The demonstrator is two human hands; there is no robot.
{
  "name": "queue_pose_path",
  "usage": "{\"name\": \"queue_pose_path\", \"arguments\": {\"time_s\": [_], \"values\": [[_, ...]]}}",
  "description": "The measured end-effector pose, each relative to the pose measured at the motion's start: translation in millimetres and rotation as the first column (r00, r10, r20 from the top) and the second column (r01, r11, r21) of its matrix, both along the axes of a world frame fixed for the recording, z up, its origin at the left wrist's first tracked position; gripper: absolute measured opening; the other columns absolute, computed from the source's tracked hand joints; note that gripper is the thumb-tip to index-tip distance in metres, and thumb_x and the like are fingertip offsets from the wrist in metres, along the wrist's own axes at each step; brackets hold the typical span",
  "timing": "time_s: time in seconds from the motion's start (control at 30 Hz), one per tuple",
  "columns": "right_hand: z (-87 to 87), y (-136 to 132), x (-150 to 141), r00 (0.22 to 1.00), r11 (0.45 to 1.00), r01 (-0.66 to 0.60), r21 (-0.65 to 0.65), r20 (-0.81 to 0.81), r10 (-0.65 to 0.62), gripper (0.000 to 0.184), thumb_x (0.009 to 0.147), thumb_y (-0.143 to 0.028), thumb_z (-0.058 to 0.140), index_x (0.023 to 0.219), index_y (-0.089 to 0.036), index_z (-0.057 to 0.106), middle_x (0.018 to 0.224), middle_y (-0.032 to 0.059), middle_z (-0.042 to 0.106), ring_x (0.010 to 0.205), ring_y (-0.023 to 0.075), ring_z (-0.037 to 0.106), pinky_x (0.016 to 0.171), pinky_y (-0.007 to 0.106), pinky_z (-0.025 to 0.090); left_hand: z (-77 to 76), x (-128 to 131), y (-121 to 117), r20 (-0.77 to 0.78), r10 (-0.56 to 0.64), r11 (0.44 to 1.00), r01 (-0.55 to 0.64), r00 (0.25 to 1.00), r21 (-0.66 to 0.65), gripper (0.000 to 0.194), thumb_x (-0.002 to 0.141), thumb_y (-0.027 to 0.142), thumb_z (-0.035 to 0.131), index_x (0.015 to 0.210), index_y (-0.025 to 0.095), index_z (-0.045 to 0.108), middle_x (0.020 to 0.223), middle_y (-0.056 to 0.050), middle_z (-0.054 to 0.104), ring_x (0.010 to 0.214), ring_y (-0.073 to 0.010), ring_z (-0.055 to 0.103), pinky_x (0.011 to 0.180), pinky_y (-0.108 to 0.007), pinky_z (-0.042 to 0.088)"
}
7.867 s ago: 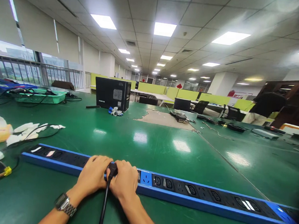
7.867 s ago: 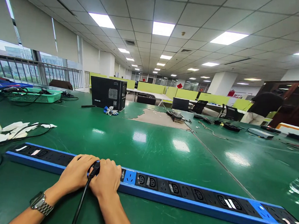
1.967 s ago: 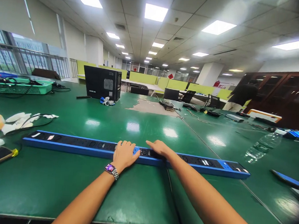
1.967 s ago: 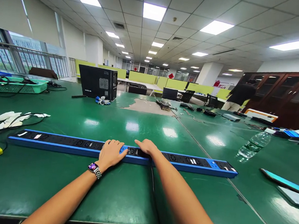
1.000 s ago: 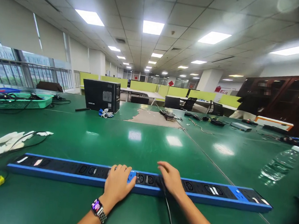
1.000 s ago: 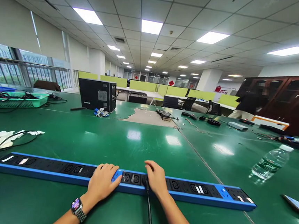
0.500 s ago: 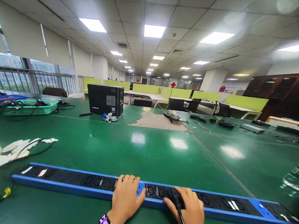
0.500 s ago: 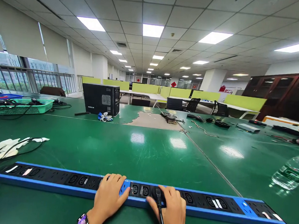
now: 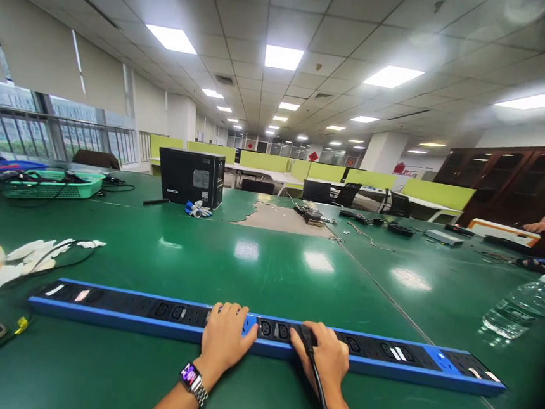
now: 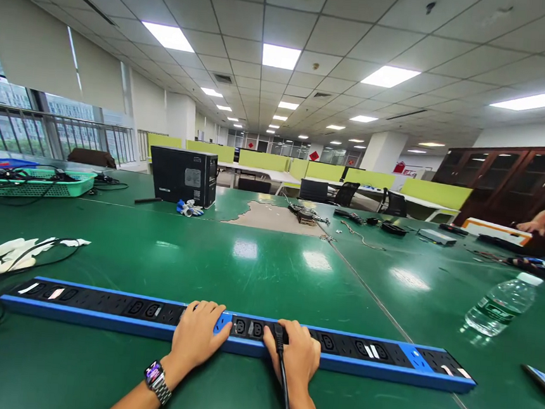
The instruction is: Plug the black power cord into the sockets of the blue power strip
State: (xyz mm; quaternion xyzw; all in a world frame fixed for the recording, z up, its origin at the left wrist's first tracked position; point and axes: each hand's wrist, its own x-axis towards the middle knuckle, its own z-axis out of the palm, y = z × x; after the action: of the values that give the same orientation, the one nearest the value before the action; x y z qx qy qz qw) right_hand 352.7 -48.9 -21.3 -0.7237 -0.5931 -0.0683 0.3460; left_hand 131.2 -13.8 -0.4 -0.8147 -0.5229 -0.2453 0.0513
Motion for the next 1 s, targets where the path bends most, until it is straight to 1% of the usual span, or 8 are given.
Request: {"name": "queue_pose_path", "arguments": {"time_s": [0.17, 0.3, 0.37, 0.53, 0.7, 1.0], "values": [[7.4, -1.8, -2.9, 1.0, 0.999, 0.008, -0.032, -0.029, -0.009, 0.033, 0.078, -0.056, 0.056, 0.086, -0.026, 0.069, 0.09, 0.0025, 0.072, 0.087, 0.0235, 0.061, 0.079, 0.037, 0.034, 2.2, 1.4, -1.4, -0.037, 0.012, 1.0, -0.012, 0.999, 0.001, 0.033, 0.09, 0.043, 0.046, 0.104, 0.02, 0.067, 0.097, -0.007, 0.069, 0.095, -0.0261, 0.06, 0.09, -0.043, 0.038], [13.8, -3.5, -4.9, 0.998, 0.996, 0.013, -0.088, -0.057, -0.018, 0.033, 0.078, -0.056, 0.055, 0.086, -0.027, 0.069, 0.084, 0.0019, 0.071, 0.085, 0.0233, 0.061, 0.078, 0.037, 0.034, 2.4, 1.8, -1.0, -0.051, 0.018, 1.0, -0.017, 0.999, 0.018, 0.033, 0.091, 0.043, 0.045, 0.102, 0.02, 0.067, 0.095, -0.008, 0.069, 0.094, -0.0259, 0.06, 0.087, -0.042, 0.039], [14.6, -4.1, -5.6, 0.998, 0.995, 0.016, -0.095, -0.059, -0.022, 0.034, 0.08, -0.055, 0.053, 0.086, -0.026, 0.07, 0.082, 0.0025, 0.071, 0.084, 0.023, 0.061, 0.077, 0.036, 0.034, 1.7, 1.4, -0.6, -0.046, 0.015, 1.0, -0.014, 0.999, 0.025, 0.033, 0.091, 0.042, 0.045, 0.102, 0.02, 0.067, 0.095, -0.008, 0.069, 0.094, -0.0259, 0.06, 0.087, -0.042, 0.038], [8.4, -3.8, -6.0, 0.999, 0.999, 0.036, -0.034, -0.023, -0.036, 0.037, 0.082, -0.055, 0.05, 0.087, -0.025, 0.07, 0.086, 0.0042, 0.072, 0.085, 0.0228, 0.061, 0.078, 0.036, 0.033, 0.3, 0.1, -0.1, -0.021, 0.0, 1.0, 0.0, 1.0, 0.024, 0.033, 0.09, 0.042, 0.046, 0.104, 0.02, 0.067, 0.096, -0.008, 0.069, 0.094, -0.026, 0.06, 0.088, -0.042, 0.038], [3.9, -4.6, -4.7, 1.0, 1.0, 0.007, 0.017, 0.015, -0.007, 0.039, 0.082, -0.057, 0.051, 0.089, -0.024, 0.069, 0.089, 0.0037, 0.071, 0.086, 0.0214, 0.06, 0.078, 0.034, 0.032, 0.6, -0.6, 0.0, -0.006, -0.007, 1.0, 0.007, 1.0, 0.006, 0.034, 0.09, 0.043, 0.047, 0.107, 0.021, 0.066, 0.099, -0.008, 0.07, 0.097, -0.0256, 0.06, 0.091, -0.042, 0.037], [2.8, -5.1, -3.2, 0.999, 0.999, 0.001, 0.039, 0.04, -0.002, 0.038, 0.083, -0.057, 0.053, 0.09, -0.024, 0.069, 0.089, 0.0044, 0.071, 0.087, 0.022, 0.061, 0.078, 0.034, 0.032, 1.1, -3.7, -0.6, 0.022, -0.049, 0.999, 0.049, 0.999, 0.01, 0.033, 0.091, 0.041, 0.047, 0.11, 0.021, 0.065, 0.106, -0.007, 0.07, 0.099, -0.0239, 0.061, 0.093, -0.04, 0.038]]}}
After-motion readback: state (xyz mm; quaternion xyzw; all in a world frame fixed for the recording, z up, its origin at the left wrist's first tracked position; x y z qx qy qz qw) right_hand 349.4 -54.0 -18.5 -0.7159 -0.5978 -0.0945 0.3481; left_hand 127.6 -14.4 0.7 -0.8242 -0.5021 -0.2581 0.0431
